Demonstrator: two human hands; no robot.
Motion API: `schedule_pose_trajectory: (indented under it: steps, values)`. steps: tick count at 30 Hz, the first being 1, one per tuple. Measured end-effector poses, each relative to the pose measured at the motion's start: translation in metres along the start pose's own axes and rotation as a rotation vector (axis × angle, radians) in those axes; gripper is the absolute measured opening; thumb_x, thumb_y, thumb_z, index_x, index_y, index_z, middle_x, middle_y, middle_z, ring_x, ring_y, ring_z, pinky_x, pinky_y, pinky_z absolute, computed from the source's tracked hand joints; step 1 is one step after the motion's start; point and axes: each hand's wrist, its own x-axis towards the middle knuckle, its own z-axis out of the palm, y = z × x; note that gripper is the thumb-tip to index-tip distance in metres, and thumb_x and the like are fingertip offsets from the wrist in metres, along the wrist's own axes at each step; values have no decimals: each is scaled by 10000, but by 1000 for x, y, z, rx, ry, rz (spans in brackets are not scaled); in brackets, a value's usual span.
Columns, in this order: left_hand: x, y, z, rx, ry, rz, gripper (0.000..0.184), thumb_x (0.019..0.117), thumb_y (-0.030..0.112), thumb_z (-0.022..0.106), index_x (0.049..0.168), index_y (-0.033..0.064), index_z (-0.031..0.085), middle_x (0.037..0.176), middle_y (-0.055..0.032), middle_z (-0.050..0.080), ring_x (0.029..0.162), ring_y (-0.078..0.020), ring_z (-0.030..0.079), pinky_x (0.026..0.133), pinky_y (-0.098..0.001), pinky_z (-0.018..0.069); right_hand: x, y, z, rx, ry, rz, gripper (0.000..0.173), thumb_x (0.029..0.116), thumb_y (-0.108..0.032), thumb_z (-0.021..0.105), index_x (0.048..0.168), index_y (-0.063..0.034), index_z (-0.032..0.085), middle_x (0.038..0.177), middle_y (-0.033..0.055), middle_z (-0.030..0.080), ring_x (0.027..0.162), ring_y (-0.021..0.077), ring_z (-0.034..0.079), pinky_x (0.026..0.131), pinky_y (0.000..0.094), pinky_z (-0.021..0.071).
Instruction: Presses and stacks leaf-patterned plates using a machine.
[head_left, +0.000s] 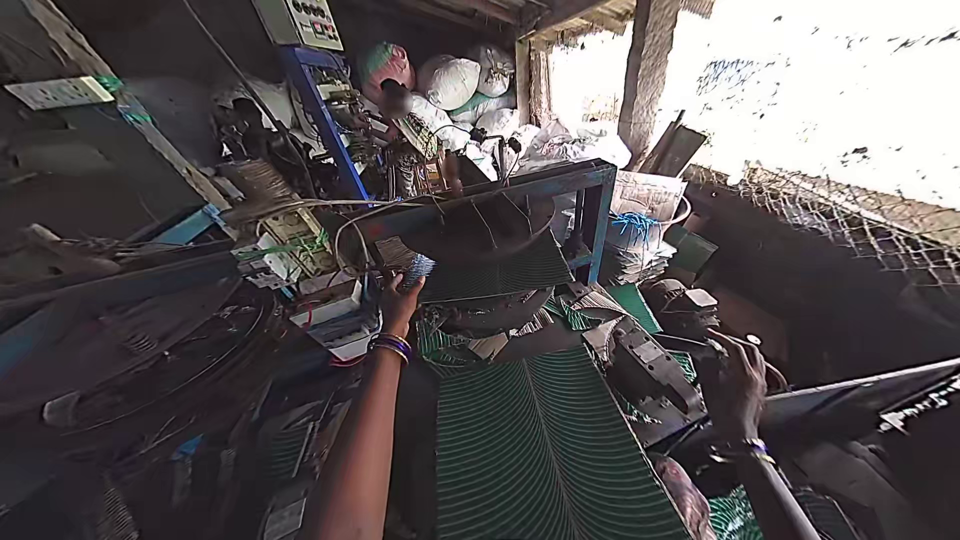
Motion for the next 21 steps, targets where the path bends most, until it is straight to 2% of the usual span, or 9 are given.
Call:
schedule_pose_trajectory:
  steps: [2, 3, 5, 7, 8, 10, 12, 15, 21]
  values:
    - [-13, 2, 0, -135, 17, -49, 690, 1062, 400, 543, 1569, 16, 274, 1405, -297, 503, 976, -330, 684, 782, -439, 603, 23, 3, 19, -88, -54, 61, 352, 1003, -256, 557, 1239, -44, 708, 1278, 243, 656, 1267, 412, 577, 1116, 525, 408]
    - [-28, -1, 0, -217, 30, -81, 664, 1087, 439, 456, 1579, 50, 240, 1374, -280, 512, 904, -304, 694, 727, -423, 609, 36, -6, 20, -132, -145, 117, 371, 1015, -248, 529, 1266, -29, 691, 1311, 262, 636, 1293, 425, 557, 1121, 532, 393]
    - [-74, -16, -3, -293, 1, -126, 639, 1107, 458, 361, 1599, 86, 194, 1426, -263, 467, 947, -324, 674, 742, -459, 593, 61, -25, 30, -253, -401, 211, 389, 1057, -204, 469, 1365, -19, 618, 1419, 271, 572, 1364, 435, 512, 1108, 567, 404]
    - [-129, -53, 7, -148, -77, -13, 574, 1101, 354, 430, 1542, 7, 309, 1338, -255, 548, 965, -303, 684, 759, -456, 602, 63, -8, 72, -289, -337, 102, 314, 1019, -161, 543, 1235, 26, 672, 1260, 312, 633, 1206, 503, 597, 929, 663, 500]
    - [-155, -76, 13, -18, -148, 97, 541, 1078, 307, 488, 1485, -41, 407, 1313, -244, 592, 1037, -289, 680, 829, -448, 598, 60, -6, 84, -314, -328, 79, 285, 1006, -158, 568, 1185, 27, 690, 1204, 304, 663, 1151, 502, 631, 860, 663, 521]
    - [-193, -119, 33, 270, -274, 294, 522, 1017, 364, 536, 1377, -11, 574, 1364, -188, 605, 1261, -299, 585, 1050, -481, 491, 61, 0, 90, -338, -349, 109, 264, 1005, -162, 576, 1153, 20, 697, 1190, 275, 671, 1163, 478, 627, 861, 647, 523]
    - [-220, -149, 52, 526, -272, 416, 471, 980, 427, 565, 1291, 95, 685, 1383, -152, 601, 1319, -360, 524, 1117, -582, 373, 63, 1, 86, -340, -398, 133, 269, 1025, -178, 562, 1161, 8, 702, 1216, 257, 669, 1206, 455, 611, 916, 631, 513]
    - [-230, -156, 58, 747, -224, 492, 458, 973, 443, 555, 1314, 166, 685, 1433, -119, 580, 1351, -364, 511, 1122, -614, 347, 61, 1, 86, -311, -395, 114, 264, 1022, -172, 564, 1142, 14, 708, 1205, 258, 674, 1192, 458, 619, 909, 635, 509]
    - [-229, -155, 58, 744, -225, 498, 461, 977, 443, 536, 1320, 173, 682, 1427, -102, 585, 1345, -344, 515, 1107, -591, 370, 58, 3, 85, -270, -340, 102, 255, 1017, -132, 548, 1143, 25, 705, 1199, 259, 682, 1170, 467, 632, 905, 643, 509]
